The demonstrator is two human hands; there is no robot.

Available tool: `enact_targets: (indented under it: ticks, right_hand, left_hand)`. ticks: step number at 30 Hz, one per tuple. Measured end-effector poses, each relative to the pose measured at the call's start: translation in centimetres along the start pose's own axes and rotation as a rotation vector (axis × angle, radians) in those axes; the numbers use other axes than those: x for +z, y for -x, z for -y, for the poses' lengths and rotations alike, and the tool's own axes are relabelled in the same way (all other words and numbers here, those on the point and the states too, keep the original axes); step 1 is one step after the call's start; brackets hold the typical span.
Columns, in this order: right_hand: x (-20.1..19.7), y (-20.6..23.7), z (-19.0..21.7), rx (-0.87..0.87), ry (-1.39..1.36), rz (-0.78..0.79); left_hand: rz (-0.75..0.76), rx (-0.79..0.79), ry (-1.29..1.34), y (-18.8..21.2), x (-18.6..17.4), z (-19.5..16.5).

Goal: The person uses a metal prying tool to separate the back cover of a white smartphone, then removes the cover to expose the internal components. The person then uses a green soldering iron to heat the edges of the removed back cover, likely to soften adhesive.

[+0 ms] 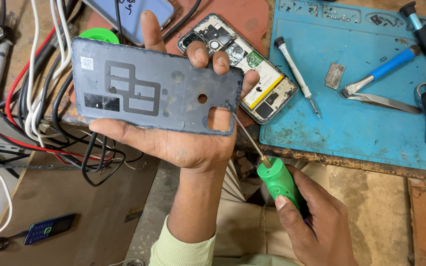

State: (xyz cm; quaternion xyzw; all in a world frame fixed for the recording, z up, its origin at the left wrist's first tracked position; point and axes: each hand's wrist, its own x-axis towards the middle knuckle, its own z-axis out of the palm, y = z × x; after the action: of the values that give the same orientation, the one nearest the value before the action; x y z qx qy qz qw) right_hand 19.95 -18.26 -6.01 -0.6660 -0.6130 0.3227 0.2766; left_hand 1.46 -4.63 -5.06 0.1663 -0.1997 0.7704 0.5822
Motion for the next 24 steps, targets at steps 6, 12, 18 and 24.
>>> enact_targets:
  ticks: [6,12,18,24]
  right_hand:
    - [-0.5,-0.1,-0.2,-0.043,0.011,0.002]
    - [-1.3,-0.4,0.5,-0.018,0.008,0.044]
    - [-1.5,-0.3,0.5,-0.063,-0.011,0.034]
    - [-1.7,-0.3,0.2,-0.092,-0.026,0.027]
  left_hand:
    - [-0.025,-0.001,-0.034,-0.1,0.2,0.0]
    - [-0.040,-0.057,-0.062,0.1,0.2,-0.3]
    - [-0.122,-0.171,-0.015,0.0,0.1,-0.8]
    - [-0.117,-0.280,0.016,-0.4,0.0,-0.9]
